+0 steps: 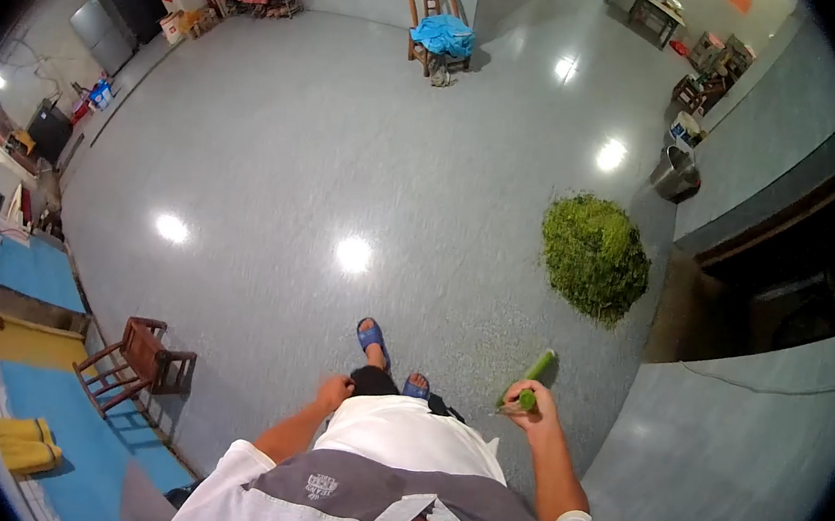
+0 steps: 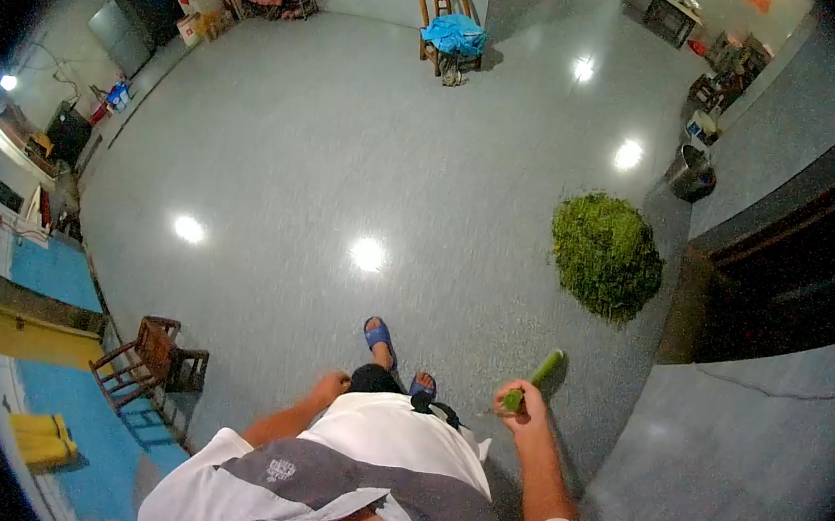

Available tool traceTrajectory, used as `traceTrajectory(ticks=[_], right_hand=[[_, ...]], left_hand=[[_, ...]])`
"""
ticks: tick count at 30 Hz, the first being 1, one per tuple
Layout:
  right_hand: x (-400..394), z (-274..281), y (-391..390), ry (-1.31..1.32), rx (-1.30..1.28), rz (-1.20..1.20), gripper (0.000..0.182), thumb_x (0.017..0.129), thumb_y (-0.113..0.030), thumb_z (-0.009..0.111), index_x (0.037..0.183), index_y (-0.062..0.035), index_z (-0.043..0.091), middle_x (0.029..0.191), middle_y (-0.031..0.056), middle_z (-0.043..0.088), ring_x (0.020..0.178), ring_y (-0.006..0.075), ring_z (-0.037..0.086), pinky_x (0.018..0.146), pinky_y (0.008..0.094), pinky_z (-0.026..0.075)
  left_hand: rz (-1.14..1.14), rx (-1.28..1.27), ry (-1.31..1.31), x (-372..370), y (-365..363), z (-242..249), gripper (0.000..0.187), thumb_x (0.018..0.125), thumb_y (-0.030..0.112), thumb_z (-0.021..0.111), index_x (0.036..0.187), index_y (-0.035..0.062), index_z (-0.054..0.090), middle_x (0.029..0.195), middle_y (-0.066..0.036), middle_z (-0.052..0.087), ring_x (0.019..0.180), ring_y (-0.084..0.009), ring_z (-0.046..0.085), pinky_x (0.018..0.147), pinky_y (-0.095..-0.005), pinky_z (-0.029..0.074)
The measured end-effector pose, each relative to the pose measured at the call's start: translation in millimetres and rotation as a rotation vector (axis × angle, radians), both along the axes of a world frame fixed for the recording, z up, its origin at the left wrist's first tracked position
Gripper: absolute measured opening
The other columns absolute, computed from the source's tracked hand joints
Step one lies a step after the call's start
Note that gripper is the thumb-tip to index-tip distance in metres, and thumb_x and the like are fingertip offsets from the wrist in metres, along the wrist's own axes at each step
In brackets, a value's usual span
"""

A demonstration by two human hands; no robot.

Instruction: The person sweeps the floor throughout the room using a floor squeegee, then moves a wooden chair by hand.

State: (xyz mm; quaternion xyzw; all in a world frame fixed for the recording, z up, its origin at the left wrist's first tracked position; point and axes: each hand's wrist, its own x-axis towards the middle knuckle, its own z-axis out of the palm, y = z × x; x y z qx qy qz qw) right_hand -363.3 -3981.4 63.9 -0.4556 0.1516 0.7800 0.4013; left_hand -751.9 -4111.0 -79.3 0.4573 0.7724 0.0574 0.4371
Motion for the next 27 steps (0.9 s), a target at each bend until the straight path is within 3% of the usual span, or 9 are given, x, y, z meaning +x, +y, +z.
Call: traceTrajectory(ticks=[4, 7, 9, 11, 13, 18, 21, 23, 27], right_hand=[[-3.6, -49.2, 25.0, -0.277, -0.150, 0.088, 0.012, 0.072, -0.011, 0.046, 0.062, -0.0055, 0.041, 0.059, 0.0072, 0.042, 0.048, 0.0181, 0.042, 0.039, 0.0288, 0.035], [-10.9, -79.3, 47.6, -0.113, -0.100, 0.107, 0.011, 0.071, -0.011, 0.047, 0.063, -0.0060, 0.041, 0.060, 0.0085, 0.042, 0.049, 0.0184, 0.041, 0.037, 0.0288, 0.032], [-50.6, -66.6, 66.8, -0.205, -0.152, 0.176, 0.014, 0.072, -0.009, 0.045, 0.061, -0.0078, 0.037, 0.054, 0.0064, 0.037, 0.045, 0.0171, 0.037, 0.036, 0.0282, 0.030], [-84.7, -98.8, 75.1, -0.040, -0.100, 0.352, 0.010, 0.072, -0.010, 0.048, 0.064, -0.0070, 0.041, 0.057, 0.0071, 0.041, 0.047, 0.0189, 0.041, 0.036, 0.0279, 0.032], [-142.6, -70.4, 75.5, -0.087, -0.051, 0.530, 0.009, 0.071, -0.011, 0.049, 0.064, -0.0058, 0.046, 0.059, 0.0081, 0.045, 0.050, 0.0214, 0.045, 0.039, 0.0295, 0.036], [-247.7, -55.8, 86.5, -0.073, -0.051, 0.611, 0.014, 0.072, -0.013, 0.049, 0.060, -0.0055, 0.046, 0.059, 0.0088, 0.048, 0.052, 0.0211, 0.047, 0.043, 0.0313, 0.040], [-265.3, -58.1, 112.1, 0.170, -0.028, 0.611, 0.011, 0.073, -0.013, 0.046, 0.071, -0.0029, 0.049, 0.056, 0.0049, 0.045, 0.050, 0.0178, 0.046, 0.044, 0.0297, 0.039], [-255.1, -78.7, 134.9, 0.667, -0.089, 0.386, 0.009, 0.075, -0.008, 0.044, 0.070, -0.0011, 0.048, 0.052, 0.0006, 0.040, 0.047, 0.0121, 0.042, 0.044, 0.0262, 0.036], [-206.9, -78.3, 165.3, 0.827, -0.088, 0.165, 0.023, 0.081, -0.008, 0.040, 0.098, 0.0058, 0.035, 0.053, -0.0022, 0.038, 0.042, 0.0076, 0.037, 0.041, 0.0222, 0.032]], left_hand=[[0.038, -0.008, -0.058, -4.6, -0.7, 6.2, 0.026, 0.076, 0.022, 0.050, 0.092, 0.0046, 0.060, 0.088, -0.016, 0.060, 0.081, -0.0299, 0.057, 0.073, -0.0366, 0.044], [0.091, -0.035, -0.112, -12.4, 8.6, 11.9, 0.025, 0.076, 0.020, 0.050, 0.092, 0.0027, 0.059, 0.089, -0.016, 0.059, 0.082, -0.0303, 0.056, 0.073, -0.0359, 0.043], [0.087, -0.034, -0.089, -19.9, 13.3, 13.1, 0.026, 0.076, 0.020, 0.050, 0.092, 0.0022, 0.059, 0.090, -0.016, 0.059, 0.083, -0.0306, 0.056, 0.072, -0.0360, 0.043], [0.065, -0.054, -0.091, -31.4, 20.3, 7.3, 0.026, 0.075, 0.020, 0.050, 0.091, 0.0024, 0.059, 0.089, -0.016, 0.060, 0.082, -0.0302, 0.056, 0.072, -0.0363, 0.043], [0.054, -0.052, -0.101, -40.5, 28.0, 3.7, 0.026, 0.075, 0.021, 0.050, 0.091, 0.0024, 0.059, 0.088, -0.016, 0.060, 0.082, -0.0303, 0.057, 0.072, -0.0363, 0.043], [0.060, -0.046, -0.172, -59.7, 49.2, -7.7, 0.028, 0.075, 0.024, 0.051, 0.092, 0.0028, 0.059, 0.088, -0.016, 0.060, 0.083, -0.0302, 0.057, 0.072, -0.0360, 0.044], [0.101, -0.083, -0.194, -69.8, 60.6, -6.3, 0.029, 0.074, 0.025, 0.052, 0.092, 0.0031, 0.059, 0.088, -0.016, 0.060, 0.083, -0.0302, 0.057, 0.073, -0.0357, 0.044], [0.085, -0.036, -0.206, -77.0, 67.2, -10.4, 0.028, 0.074, 0.022, 0.054, 0.090, 0.0000, 0.060, 0.085, -0.017, 0.060, 0.079, -0.0267, 0.058, 0.071, -0.0341, 0.044], [0.072, -0.075, -0.170, -84.3, 93.5, 20.3, 0.029, 0.074, 0.024, 0.054, 0.090, 0.0002, 0.060, 0.086, -0.018, 0.060, 0.080, -0.0273, 0.058, 0.072, -0.0339, 0.044]])
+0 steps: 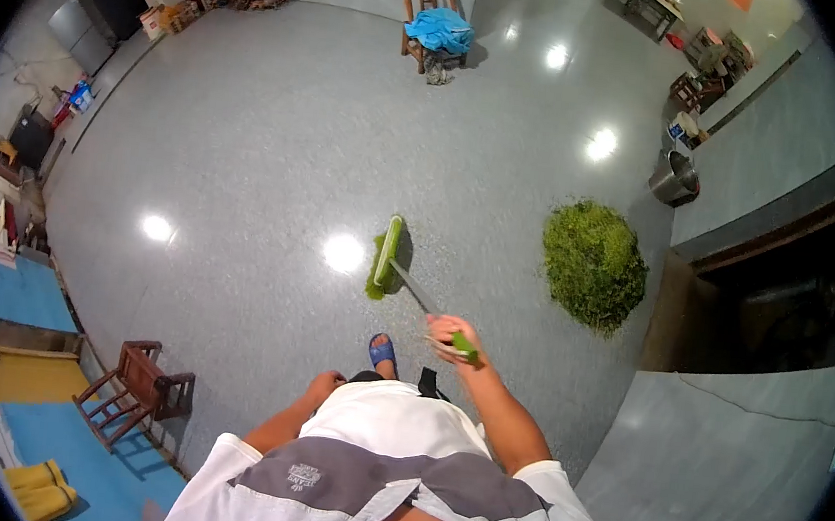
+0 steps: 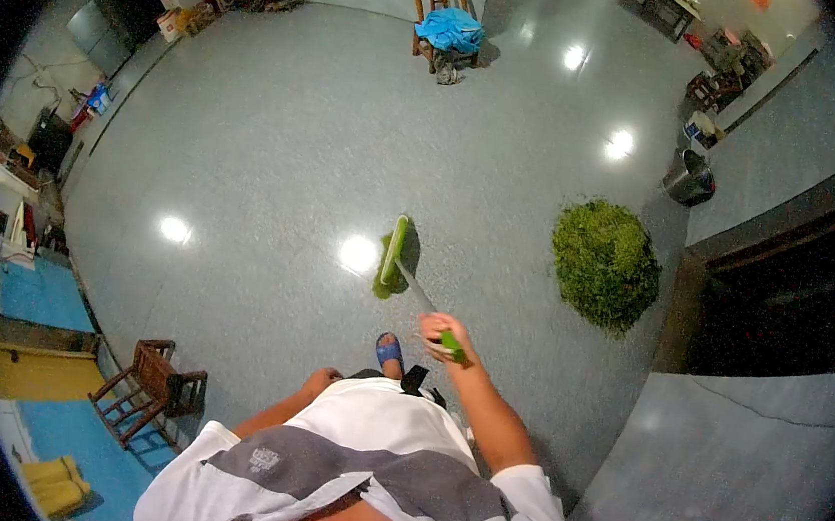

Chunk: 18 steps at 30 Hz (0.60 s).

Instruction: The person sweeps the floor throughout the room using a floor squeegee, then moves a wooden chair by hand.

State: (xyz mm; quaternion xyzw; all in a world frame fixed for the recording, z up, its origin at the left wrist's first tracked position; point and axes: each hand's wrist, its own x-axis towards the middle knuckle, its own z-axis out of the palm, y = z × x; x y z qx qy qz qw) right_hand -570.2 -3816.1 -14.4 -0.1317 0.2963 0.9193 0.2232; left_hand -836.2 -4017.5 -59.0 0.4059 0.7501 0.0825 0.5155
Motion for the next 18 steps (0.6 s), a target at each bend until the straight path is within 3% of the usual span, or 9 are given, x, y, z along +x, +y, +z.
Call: traceTrajectory(ticks=[2, 7, 15, 17, 18], right_hand=[[22.0, 6.3, -2.2, 0.091, -0.093, -0.079, 0.029, 0.082, -0.009, 0.039, 0.104, 0.0069, 0.031, 0.054, -0.0017, 0.038, 0.041, 0.0077, 0.037, 0.040, 0.0223, 0.032], [50.6, 71.9, -12.3, -0.027, -0.330, -0.332, 0.036, 0.083, -0.014, 0.036, 0.109, 0.0088, 0.028, 0.052, -0.0011, 0.039, 0.037, 0.0092, 0.039, 0.032, 0.0203, 0.031], [55.5, 132.1, -6.8, -0.400, -0.191, -0.291, 0.035, 0.082, -0.011, 0.036, 0.111, 0.0052, 0.024, 0.052, -0.0013, 0.042, 0.038, 0.0098, 0.040, 0.037, 0.0226, 0.037], [57.5, 131.5, -4.3, -0.494, -0.245, -0.208, 0.022, 0.080, -0.010, 0.037, 0.098, 0.0043, 0.038, 0.051, -0.0006, 0.042, 0.041, 0.0100, 0.042, 0.041, 0.0242, 0.039], [57.3, 127.3, -4.1, -0.497, -0.246, -0.209, 0.022, 0.080, -0.010, 0.037, 0.098, 0.0043, 0.038, 0.051, -0.0006, 0.042, 0.041, 0.0100, 0.042, 0.041, 0.0242, 0.039]], left_hand=[[-0.078, -0.010, 0.030, -5.5, 10.7, 10.1, 0.030, 0.074, 0.027, 0.053, 0.092, 0.0040, 0.059, 0.089, -0.016, 0.060, 0.083, -0.0293, 0.057, 0.073, -0.0354, 0.043], [-0.094, -0.017, -0.006, -23.5, 32.1, -10.2, 0.031, 0.073, 0.027, 0.053, 0.093, 0.0044, 0.059, 0.089, -0.016, 0.060, 0.084, -0.0295, 0.057, 0.073, -0.0353, 0.043], [-0.139, 0.056, 0.012, -46.3, 51.6, -41.3, 0.029, 0.071, 0.026, 0.054, 0.090, 0.0044, 0.060, 0.088, -0.016, 0.060, 0.083, -0.0303, 0.056, 0.073, -0.0361, 0.043], [-0.170, 0.080, 0.048, -47.6, 50.3, -41.2, 0.028, 0.070, 0.025, 0.054, 0.086, 0.0037, 0.061, 0.087, -0.017, 0.060, 0.083, -0.0305, 0.056, 0.073, -0.0360, 0.043], [-0.171, 0.080, 0.045, -48.0, 49.0, -42.3, 0.028, 0.070, 0.025, 0.054, 0.086, 0.0037, 0.061, 0.087, -0.017, 0.060, 0.083, -0.0305, 0.056, 0.073, -0.0360, 0.043]])
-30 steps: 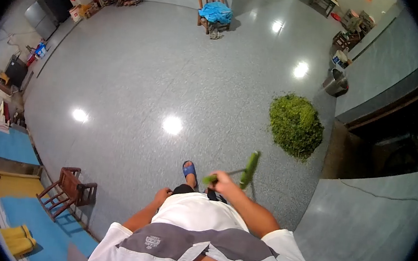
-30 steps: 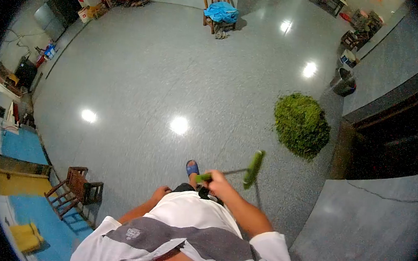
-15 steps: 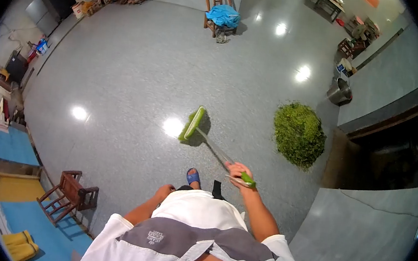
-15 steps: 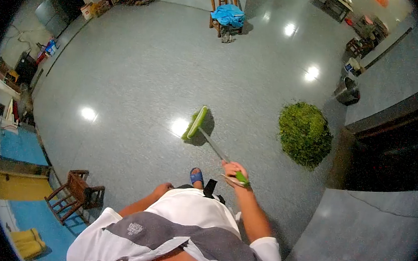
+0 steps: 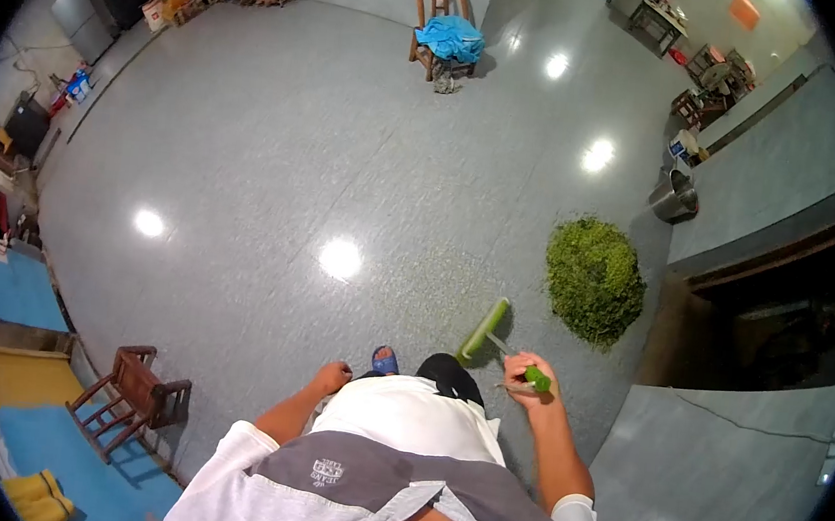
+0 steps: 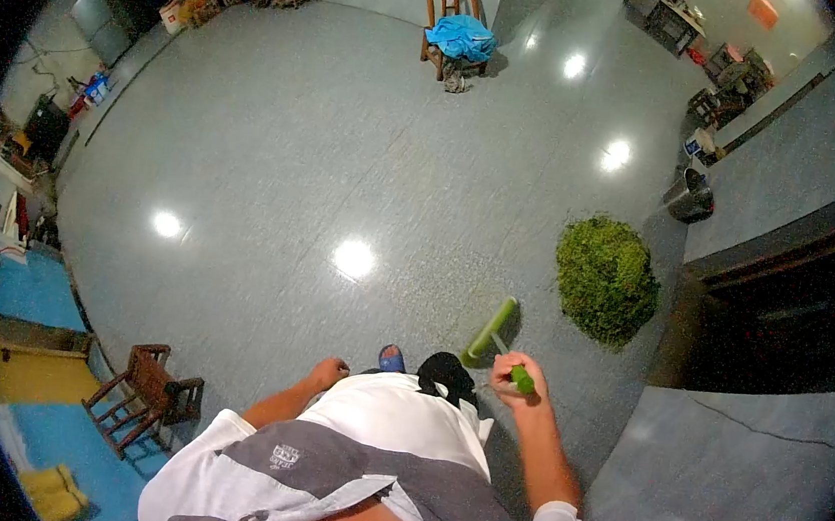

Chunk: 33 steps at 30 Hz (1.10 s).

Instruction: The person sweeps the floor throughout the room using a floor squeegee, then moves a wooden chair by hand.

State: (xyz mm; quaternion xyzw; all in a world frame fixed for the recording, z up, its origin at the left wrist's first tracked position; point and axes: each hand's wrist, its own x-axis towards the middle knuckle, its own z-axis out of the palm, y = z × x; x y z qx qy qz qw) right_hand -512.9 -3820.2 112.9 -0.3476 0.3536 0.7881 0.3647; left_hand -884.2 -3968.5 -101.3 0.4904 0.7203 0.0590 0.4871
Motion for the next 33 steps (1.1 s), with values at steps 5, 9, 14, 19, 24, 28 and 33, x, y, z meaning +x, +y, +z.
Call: traceTrajectory(ticks=[5, 9, 14, 19, 24, 28, 33], right_hand=[[6.9, -71.5, 24.2, -0.337, 0.123, 0.050, 0.018, 0.074, -0.005, 0.039, 0.056, -0.0056, 0.041, 0.052, 0.0041, 0.044, 0.046, 0.0140, 0.045, 0.044, 0.0257, 0.040], [-8.5, -74.3, 63.1, -0.414, 0.083, 0.126, 0.013, 0.075, -0.007, 0.040, 0.063, -0.0054, 0.041, 0.057, 0.0063, 0.042, 0.049, 0.0171, 0.041, 0.041, 0.0265, 0.033], [-64.7, -85.7, 117.5, -0.371, 0.097, 0.196, 0.012, 0.072, -0.005, 0.041, 0.061, -0.0070, 0.041, 0.056, 0.0061, 0.040, 0.047, 0.0168, 0.038, 0.035, 0.0250, 0.025], [-125.0, -88.2, 132.3, -0.324, 0.288, 0.545, 0.009, 0.071, -0.010, 0.046, 0.064, -0.0060, 0.044, 0.056, 0.0070, 0.042, 0.046, 0.0178, 0.042, 0.038, 0.0257, 0.033], [-136.9, -99.3, 149.8, -0.321, 0.475, 0.746, 0.008, 0.072, -0.009, 0.047, 0.072, -0.0013, 0.044, 0.052, 0.0047, 0.042, 0.044, 0.0149, 0.043, 0.040, 0.0248, 0.036], [-84.6, -107.6, 184.5, 0.424, 0.200, 0.289, 0.018, 0.076, -0.003, 0.043, 0.092, 0.0044, 0.040, 0.052, -0.0030, 0.041, 0.041, 0.0066, 0.041, 0.039, 0.0203, 0.034], [-1.9, -105.4, 205.1, 0.486, 0.089, 0.017, 0.027, 0.081, -0.008, 0.038, 0.101, 0.0088, 0.035, 0.053, -0.0011, 0.040, 0.039, 0.0078, 0.040, 0.036, 0.0198, 0.033]], left_hand=[[0.100, -0.043, -0.059, 1.7, -11.3, -19.8, 0.027, 0.070, 0.026, 0.056, 0.084, 0.0032, 0.062, 0.085, -0.017, 0.060, 0.081, -0.0307, 0.057, 0.071, -0.0364, 0.044], [0.122, -0.090, 0.034, 13.9, -4.1, 29.9, 0.028, 0.071, 0.026, 0.056, 0.086, 0.0026, 0.062, 0.085, -0.018, 0.060, 0.081, -0.0295, 0.058, 0.071, -0.0359, 0.044], [0.207, -0.117, -0.023, 17.1, -2.9, 31.6, 0.030, 0.072, 0.025, 0.054, 0.090, 0.0016, 0.060, 0.089, -0.017, 0.060, 0.083, -0.0284, 0.057, 0.072, -0.0348, 0.044], [0.269, -0.143, -0.017, 26.5, 14.2, 31.8, 0.029, 0.073, 0.024, 0.053, 0.090, 0.0025, 0.061, 0.088, -0.016, 0.060, 0.081, -0.0287, 0.057, 0.071, -0.0350, 0.044], [0.319, -0.123, 0.018, 54.0, 39.9, 53.4, 0.028, 0.074, 0.024, 0.052, 0.090, 0.0029, 0.060, 0.087, -0.018, 0.059, 0.081, -0.0303, 0.057, 0.071, -0.0351, 0.044], [0.283, -0.109, 0.038, 66.5, 57.9, 49.0, 0.028, 0.074, 0.025, 0.052, 0.090, 0.0032, 0.060, 0.086, -0.018, 0.059, 0.082, -0.0312, 0.057, 0.071, -0.0356, 0.044], [0.296, -0.125, 0.010, 68.3, 90.4, 54.2, 0.029, 0.073, 0.025, 0.053, 0.091, 0.0037, 0.060, 0.087, -0.018, 0.059, 0.083, -0.0312, 0.057, 0.072, -0.0365, 0.044]])
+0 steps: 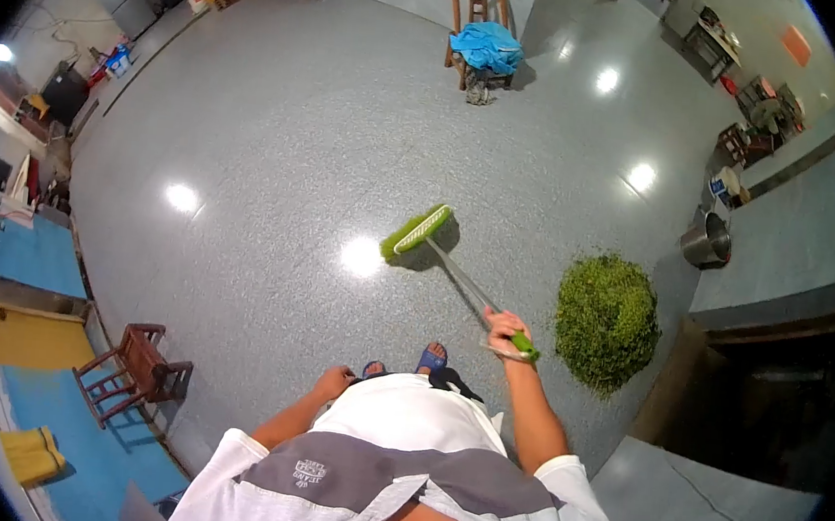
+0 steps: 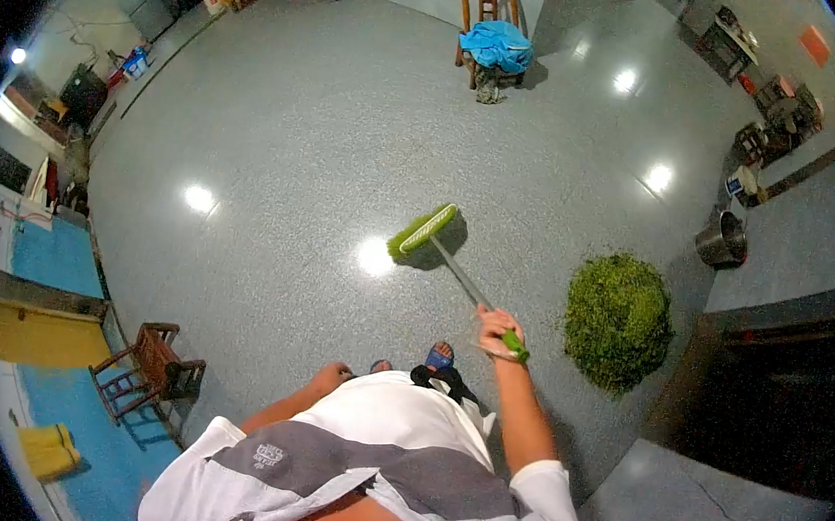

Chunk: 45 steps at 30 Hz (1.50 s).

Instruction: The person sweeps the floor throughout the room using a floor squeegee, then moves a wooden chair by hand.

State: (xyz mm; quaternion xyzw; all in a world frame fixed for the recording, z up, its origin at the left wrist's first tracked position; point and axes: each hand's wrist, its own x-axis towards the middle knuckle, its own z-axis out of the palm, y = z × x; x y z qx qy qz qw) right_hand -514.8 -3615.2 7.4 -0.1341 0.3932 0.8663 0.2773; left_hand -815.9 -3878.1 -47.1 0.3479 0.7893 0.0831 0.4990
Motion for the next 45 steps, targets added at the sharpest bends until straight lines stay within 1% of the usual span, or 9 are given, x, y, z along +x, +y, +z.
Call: traceTrajectory(ticks=[15, 17, 19, 27, 29, 33, 36, 41, 45], right_hand=[[36.6, 109.6, -16.2, -0.471, 0.086, 0.262, 0.017, 0.081, -0.011, 0.043, 0.092, -0.0004, 0.037, 0.054, -0.0032, 0.043, 0.045, 0.0080, 0.044, 0.042, 0.0230, 0.039], [39.3, 82.7, -11.3, -0.390, 0.192, 0.257, 0.010, 0.081, -0.013, 0.042, 0.078, -0.0039, 0.040, 0.054, -0.0028, 0.043, 0.047, 0.0096, 0.045, 0.044, 0.0231, 0.040], [33.1, 68.9, -2.2, -0.462, 0.275, 0.369, 0.025, 0.079, -0.018, 0.040, 0.055, -0.0122, 0.038, 0.054, -0.0025, 0.043, 0.049, 0.0127, 0.045, 0.034, 0.0244, 0.033], [-58.0, 36.6, 57.3, -0.992, 0.532, 0.602, 0.016, 0.071, -0.017, 0.046, 0.057, -0.0093, 0.046, 0.054, 0.0029, 0.046, 0.045, 0.0159, 0.045, 0.029, 0.0248, 0.029], [-87.8, 2.6, 72.5, -0.608, 0.515, 0.702, 0.016, 0.070, -0.020, 0.046, 0.059, -0.0083, 0.049, 0.052, 0.0053, 0.046, 0.038, 0.0175, 0.041, 0.028, 0.0267, 0.029], [-163.6, 40.0, 68.4, -0.914, 0.625, 0.839, 0.022, 0.072, -0.021, 0.043, 0.057, -0.0071, 0.051, 0.055, 0.0072, 0.051, 0.039, 0.0169, 0.045, 0.032, 0.0267, 0.033], [-186.7, 4.7, 77.0, -0.875, 0.580, 0.758, 0.019, 0.072, -0.021, 0.043, 0.066, -0.0053, 0.052, 0.056, 0.0042, 0.050, 0.046, 0.0139, 0.048, 0.037, 0.0249, 0.036], [-150.8, 42.5, 101.8, -0.451, 0.661, 0.516, 0.021, 0.078, -0.021, 0.041, 0.089, -0.0035, 0.044, 0.059, -0.0067, 0.043, 0.050, 0.0064, 0.045, 0.041, 0.0213, 0.035], [-88.6, 7.3, 103.8, -0.082, 0.182, 0.087, 0.030, 0.078, -0.010, 0.038, 0.105, 0.0035, 0.035, 0.054, -0.0038, 0.039, 0.041, 0.0056, 0.041, 0.033, 0.0225, 0.031]], left_hand=[[0.065, 0.292, 0.141, 9.0, 73.2, -34.0, 0.027, 0.076, 0.023, 0.049, 0.092, 0.0047, 0.058, 0.087, -0.016, 0.059, 0.084, -0.0324, 0.055, 0.072, -0.0373, 0.043], [0.051, 0.310, 0.134, 7.8, 74.9, -34.9, 0.026, 0.076, 0.023, 0.048, 0.092, 0.0048, 0.058, 0.087, -0.016, 0.059, 0.082, -0.0317, 0.056, 0.072, -0.0374, 0.043], [0.067, 0.269, 0.080, 7.2, 73.9, -31.5, 0.025, 0.076, 0.022, 0.048, 0.091, 0.0045, 0.059, 0.086, -0.016, 0.059, 0.081, -0.0312, 0.056, 0.071, -0.0371, 0.043], [0.063, 0.082, -0.009, -10.7, 86.2, -21.6, 0.025, 0.075, 0.020, 0.051, 0.088, 0.0008, 0.060, 0.085, -0.017, 0.060, 0.079, -0.0277, 0.058, 0.070, -0.0345, 0.044], [0.017, 0.030, -0.047, -23.1, 98.5, -16.4, 0.026, 0.075, 0.021, 0.052, 0.089, 0.0009, 0.060, 0.087, -0.018, 0.060, 0.081, -0.0279, 0.058, 0.071, -0.0339, 0.044], [0.003, 0.035, -0.048, -42.5, 125.8, -5.0, 0.027, 0.075, 0.023, 0.052, 0.090, 0.0025, 0.061, 0.089, -0.017, 0.060, 0.083, -0.0285, 0.057, 0.073, -0.0337, 0.043], [0.023, 0.001, -0.046, -56.2, 140.3, -6.6, 0.028, 0.075, 0.025, 0.053, 0.092, 0.0040, 0.060, 0.090, -0.017, 0.060, 0.084, -0.0289, 0.057, 0.075, -0.0338, 0.043], [-0.035, -0.051, -0.064, -84.3, 154.4, -28.5, 0.033, 0.072, 0.030, 0.055, 0.093, 0.0054, 0.060, 0.092, -0.017, 0.059, 0.087, -0.0298, 0.056, 0.075, -0.0348, 0.043], [-0.167, -0.020, -0.044, -102.5, 178.1, -43.6, 0.031, 0.070, 0.027, 0.055, 0.092, 0.0058, 0.061, 0.091, -0.018, 0.059, 0.087, -0.0308, 0.056, 0.076, -0.0362, 0.043]])
